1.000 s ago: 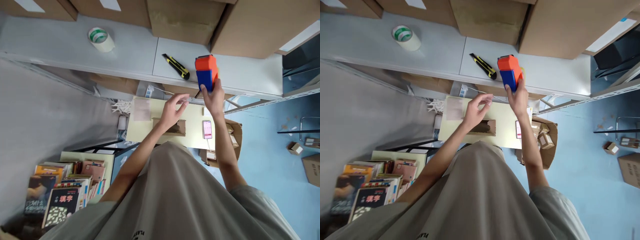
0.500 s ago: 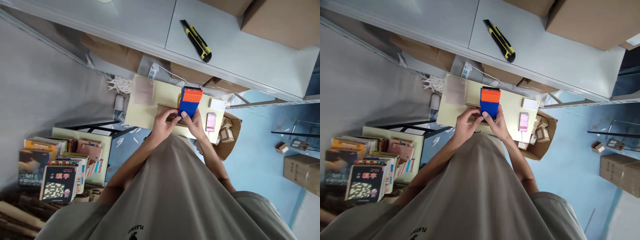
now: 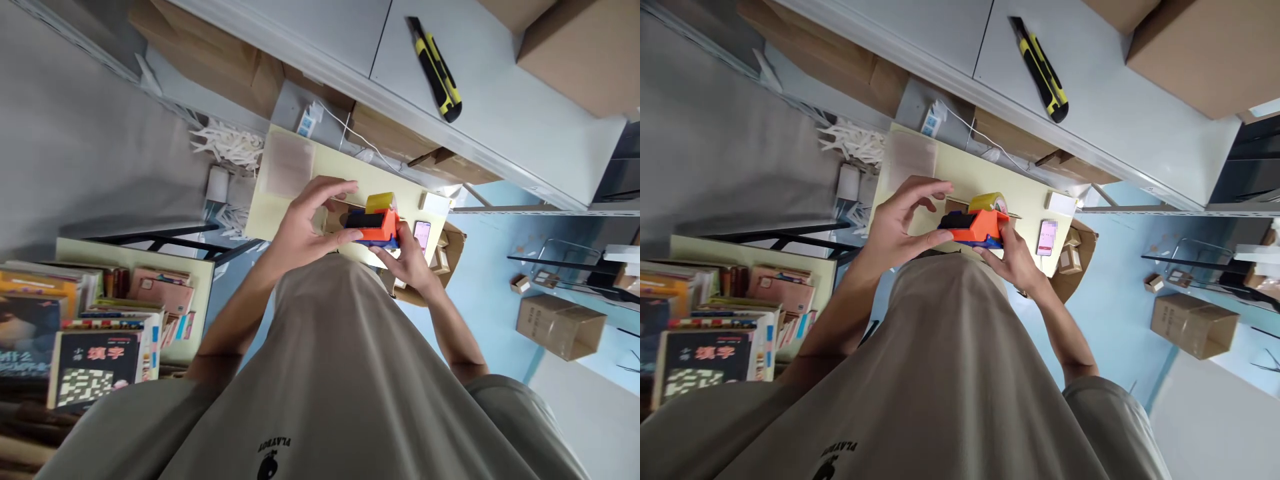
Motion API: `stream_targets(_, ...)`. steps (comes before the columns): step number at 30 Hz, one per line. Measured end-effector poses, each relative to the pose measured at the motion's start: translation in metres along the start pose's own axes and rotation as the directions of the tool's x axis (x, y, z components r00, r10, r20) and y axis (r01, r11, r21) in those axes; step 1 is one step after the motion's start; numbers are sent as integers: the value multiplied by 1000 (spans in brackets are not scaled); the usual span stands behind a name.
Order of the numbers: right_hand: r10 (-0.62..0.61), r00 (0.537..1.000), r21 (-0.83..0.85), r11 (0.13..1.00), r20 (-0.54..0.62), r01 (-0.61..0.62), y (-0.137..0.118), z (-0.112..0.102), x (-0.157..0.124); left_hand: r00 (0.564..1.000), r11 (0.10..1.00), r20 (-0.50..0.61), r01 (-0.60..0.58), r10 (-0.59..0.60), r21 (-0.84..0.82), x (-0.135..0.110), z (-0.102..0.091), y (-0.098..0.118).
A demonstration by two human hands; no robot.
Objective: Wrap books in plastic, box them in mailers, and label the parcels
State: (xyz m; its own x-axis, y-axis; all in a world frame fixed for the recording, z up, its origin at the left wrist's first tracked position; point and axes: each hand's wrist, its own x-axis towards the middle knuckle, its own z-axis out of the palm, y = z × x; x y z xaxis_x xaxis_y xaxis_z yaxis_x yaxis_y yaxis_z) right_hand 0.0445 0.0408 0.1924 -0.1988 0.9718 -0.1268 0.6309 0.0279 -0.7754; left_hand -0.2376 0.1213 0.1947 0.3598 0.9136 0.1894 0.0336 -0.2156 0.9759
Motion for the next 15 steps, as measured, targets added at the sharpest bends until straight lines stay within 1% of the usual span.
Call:
stream_targets(3, -84, 996, -112, 990, 5, 84, -7, 0, -1, 994, 999, 101, -44, 43, 9, 2, -16, 7)
stream_targets(6, -207, 978, -251, 948, -12, 197, -10, -1, -1, 983, 996, 165, -89, 85, 17, 2, -31, 9)
stream_targets(9, -342, 939, -418, 859, -41, 295, -14, -3, 0, 977, 990, 170, -137, 129, 39, -1, -44, 9)
stream_targets(11, -405, 912, -525, 789, -57, 318, -20, -5, 2, 974, 984, 165, -168, 157, 58, -4, -52, 9)
stream_targets(15, -450, 892, -649, 693, -49, 314, -38, -9, 5, 961, 968, 168, -237, 221, 85, -10, -66, 11)
